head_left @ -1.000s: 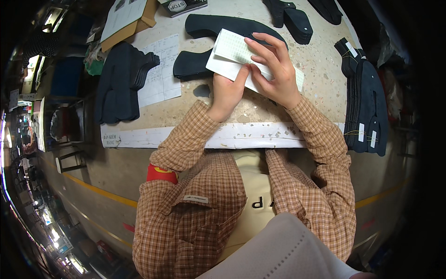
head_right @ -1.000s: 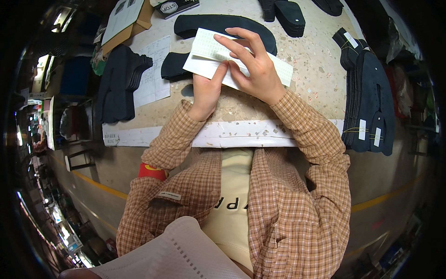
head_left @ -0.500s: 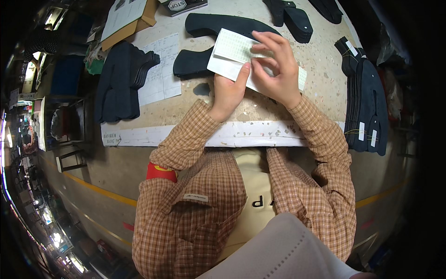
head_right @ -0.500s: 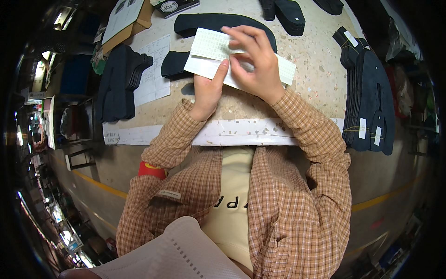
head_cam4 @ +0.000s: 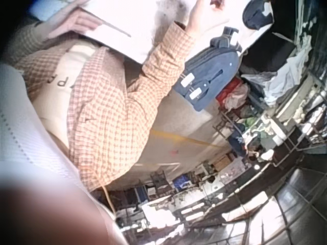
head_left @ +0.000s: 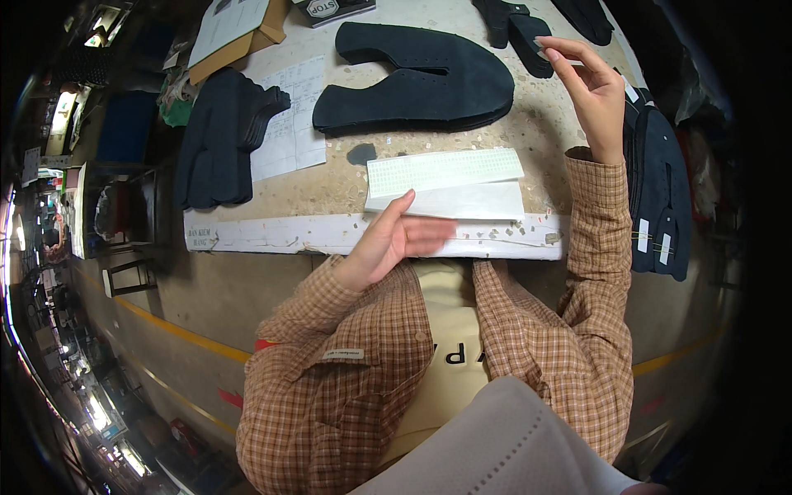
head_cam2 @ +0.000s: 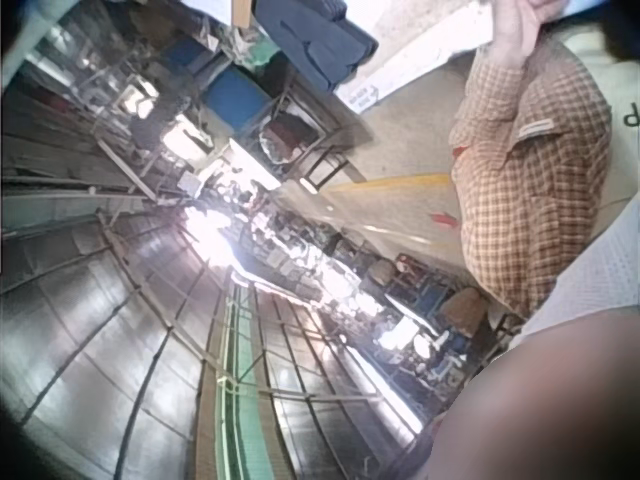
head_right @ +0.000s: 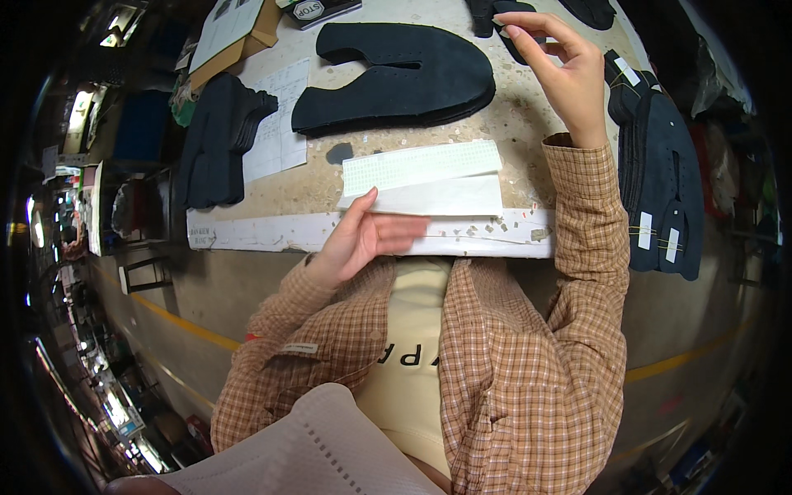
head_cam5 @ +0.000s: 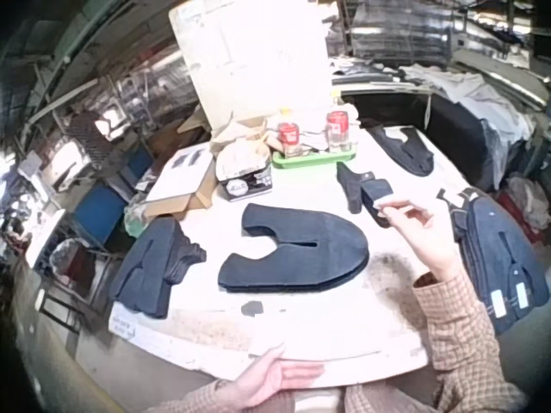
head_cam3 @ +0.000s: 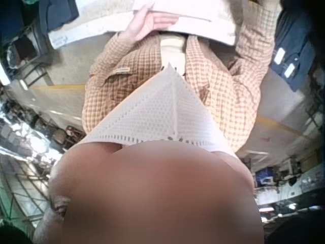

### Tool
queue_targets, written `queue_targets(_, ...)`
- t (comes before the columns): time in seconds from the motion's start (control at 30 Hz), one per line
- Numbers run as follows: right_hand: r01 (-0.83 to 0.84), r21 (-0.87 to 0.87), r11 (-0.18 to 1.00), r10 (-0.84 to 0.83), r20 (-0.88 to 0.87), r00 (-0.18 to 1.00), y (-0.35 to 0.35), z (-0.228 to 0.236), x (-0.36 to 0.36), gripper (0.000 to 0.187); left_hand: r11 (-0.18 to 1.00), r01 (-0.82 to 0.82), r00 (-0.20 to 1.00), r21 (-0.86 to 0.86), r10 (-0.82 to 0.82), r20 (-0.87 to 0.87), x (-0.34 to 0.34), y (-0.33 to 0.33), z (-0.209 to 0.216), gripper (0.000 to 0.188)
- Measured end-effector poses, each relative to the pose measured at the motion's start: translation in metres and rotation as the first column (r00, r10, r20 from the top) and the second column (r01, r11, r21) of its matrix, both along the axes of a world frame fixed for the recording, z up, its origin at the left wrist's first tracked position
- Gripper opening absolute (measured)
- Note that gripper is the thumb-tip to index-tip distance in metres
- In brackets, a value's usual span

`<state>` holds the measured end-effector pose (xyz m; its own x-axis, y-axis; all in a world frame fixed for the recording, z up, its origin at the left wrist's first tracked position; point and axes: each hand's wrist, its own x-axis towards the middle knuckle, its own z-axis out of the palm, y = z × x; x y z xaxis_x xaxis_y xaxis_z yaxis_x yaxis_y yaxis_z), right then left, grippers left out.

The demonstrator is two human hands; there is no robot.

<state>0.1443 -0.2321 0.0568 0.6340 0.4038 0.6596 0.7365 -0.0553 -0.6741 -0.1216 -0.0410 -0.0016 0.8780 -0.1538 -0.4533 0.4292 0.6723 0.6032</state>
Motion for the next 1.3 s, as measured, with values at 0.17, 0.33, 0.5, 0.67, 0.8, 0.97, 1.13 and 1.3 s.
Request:
queue_targets(0.17, 0.043, -0.219, 0.975, -0.018, 0.112, 0.994, -0.002, 0.010, 0.000, 0.013, 0.738, 0.612, 0.739, 0.284, -0.661, 0.126, 0.008, 0.030, 0.044, 0.036)
queue_targets(0.33, 0.056, -0.345, 0.937, 0.032, 0.243, 0.969, 0.018, 0.008, 0.007, 0.008, -0.227, -0.622, 0.651, 0.749, -0.681, 0.334, 0.072, 0.032, 0.074, 0.035)
queue_targets(0.5, 0.180, -0.393, 0.902, -0.084, 0.249, 0.965, 0.040, -0.014, 0.015, 0.013, -0.277, -0.583, 0.628, 0.764, -0.750, 0.207, 0.144, 0.027, 0.063, 0.045)
queue_targets(0.67, 0.143, -0.444, 0.884, -0.078, 0.161, 0.984, 0.035, -0.028, 0.013, 0.012, -0.266, -0.492, 0.676, 0.829, -0.716, 0.172, 0.164, 0.032, 0.045, 0.046)
queue_targets(0.8, 0.159, -0.458, 0.875, -0.038, 0.262, 0.964, 0.042, -0.035, 0.000, 0.010, -0.246, -0.575, 0.653, 0.780, -0.713, 0.256, 0.163, 0.034, 0.035, 0.042)
queue_targets(0.97, 0.322, -0.475, 0.819, -0.078, 0.464, 0.882, 0.051, -0.043, -0.008, 0.007, -0.251, -0.596, 0.646, 0.762, -0.714, 0.270, 0.163, 0.035, 0.030, 0.041)
queue_targets(1.13, 0.452, -0.400, 0.797, -0.236, 0.484, 0.843, 0.047, -0.041, 0.001, 0.007, -0.205, -0.639, 0.599, 0.741, -0.737, 0.312, 0.165, 0.038, 0.032, 0.036)
queue_targets(1.3, 0.464, -0.328, 0.823, -0.331, 0.387, 0.861, 0.027, -0.030, 0.016, 0.008, -0.116, -0.480, 0.700, 0.870, -0.649, 0.300, 0.171, 0.045, 0.038, 0.021)
